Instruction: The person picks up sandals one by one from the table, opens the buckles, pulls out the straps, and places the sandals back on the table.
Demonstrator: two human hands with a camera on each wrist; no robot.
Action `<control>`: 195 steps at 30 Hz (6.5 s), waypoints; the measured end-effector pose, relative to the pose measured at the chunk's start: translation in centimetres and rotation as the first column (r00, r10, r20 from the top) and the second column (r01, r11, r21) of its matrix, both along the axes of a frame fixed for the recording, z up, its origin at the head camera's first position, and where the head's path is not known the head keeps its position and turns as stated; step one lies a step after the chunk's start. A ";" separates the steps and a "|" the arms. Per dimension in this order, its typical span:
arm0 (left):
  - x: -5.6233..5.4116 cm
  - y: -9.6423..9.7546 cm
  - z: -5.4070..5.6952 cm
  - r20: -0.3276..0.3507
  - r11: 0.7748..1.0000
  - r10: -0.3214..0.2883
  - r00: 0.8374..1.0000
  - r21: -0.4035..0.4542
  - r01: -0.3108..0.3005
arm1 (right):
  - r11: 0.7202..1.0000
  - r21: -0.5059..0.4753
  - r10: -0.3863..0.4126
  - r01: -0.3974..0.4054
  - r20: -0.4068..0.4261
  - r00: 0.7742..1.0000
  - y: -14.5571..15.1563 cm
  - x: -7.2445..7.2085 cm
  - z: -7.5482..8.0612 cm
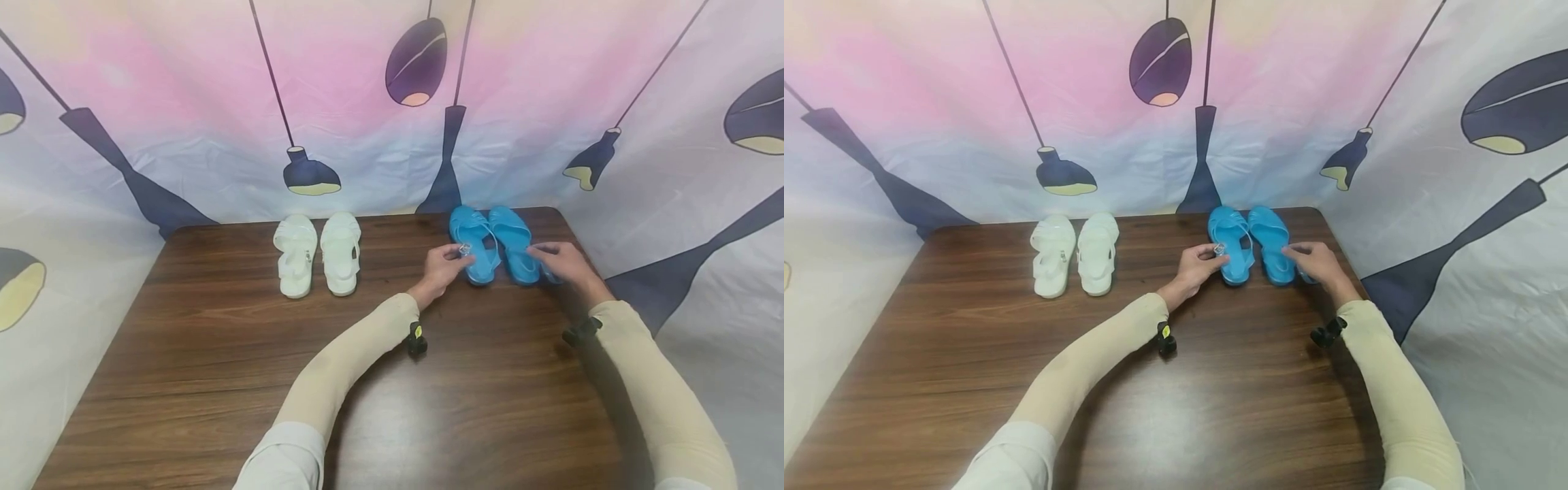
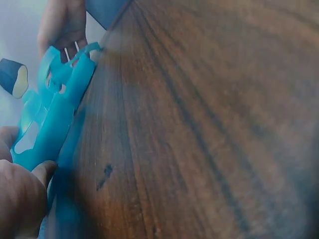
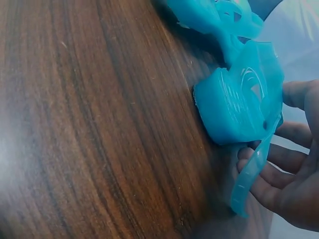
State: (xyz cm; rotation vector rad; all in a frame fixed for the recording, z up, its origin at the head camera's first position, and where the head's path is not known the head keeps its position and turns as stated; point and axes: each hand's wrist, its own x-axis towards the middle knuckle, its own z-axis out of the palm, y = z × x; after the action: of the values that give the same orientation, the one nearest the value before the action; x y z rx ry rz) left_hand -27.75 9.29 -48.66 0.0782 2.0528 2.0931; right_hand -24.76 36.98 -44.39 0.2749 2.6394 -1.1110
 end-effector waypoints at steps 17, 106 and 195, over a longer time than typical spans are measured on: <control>-0.4 -0.1 0.0 -0.041 0.993 -0.083 0.996 -0.085 0.079 | 0.999 -0.049 -0.007 0.010 0.044 0.999 0.0 -0.8 -0.1; 8.3 -12.3 8.7 -0.233 0.955 -0.193 0.953 -0.268 0.128 | 0.928 -0.337 0.089 -0.158 -0.211 0.973 -16.6 7.7 5.4; 8.4 -15.8 2.9 -0.125 0.542 -0.776 0.619 -0.635 0.551 | 0.877 -0.335 0.354 -0.346 -0.037 0.934 -19.3 12.0 -1.0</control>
State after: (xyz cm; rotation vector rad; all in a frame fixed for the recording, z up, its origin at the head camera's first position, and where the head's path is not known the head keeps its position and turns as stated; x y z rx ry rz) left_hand -19.33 -6.48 -45.76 1.1143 2.2109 1.0055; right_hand -12.76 17.73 -45.43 -0.2491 2.2929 -1.3821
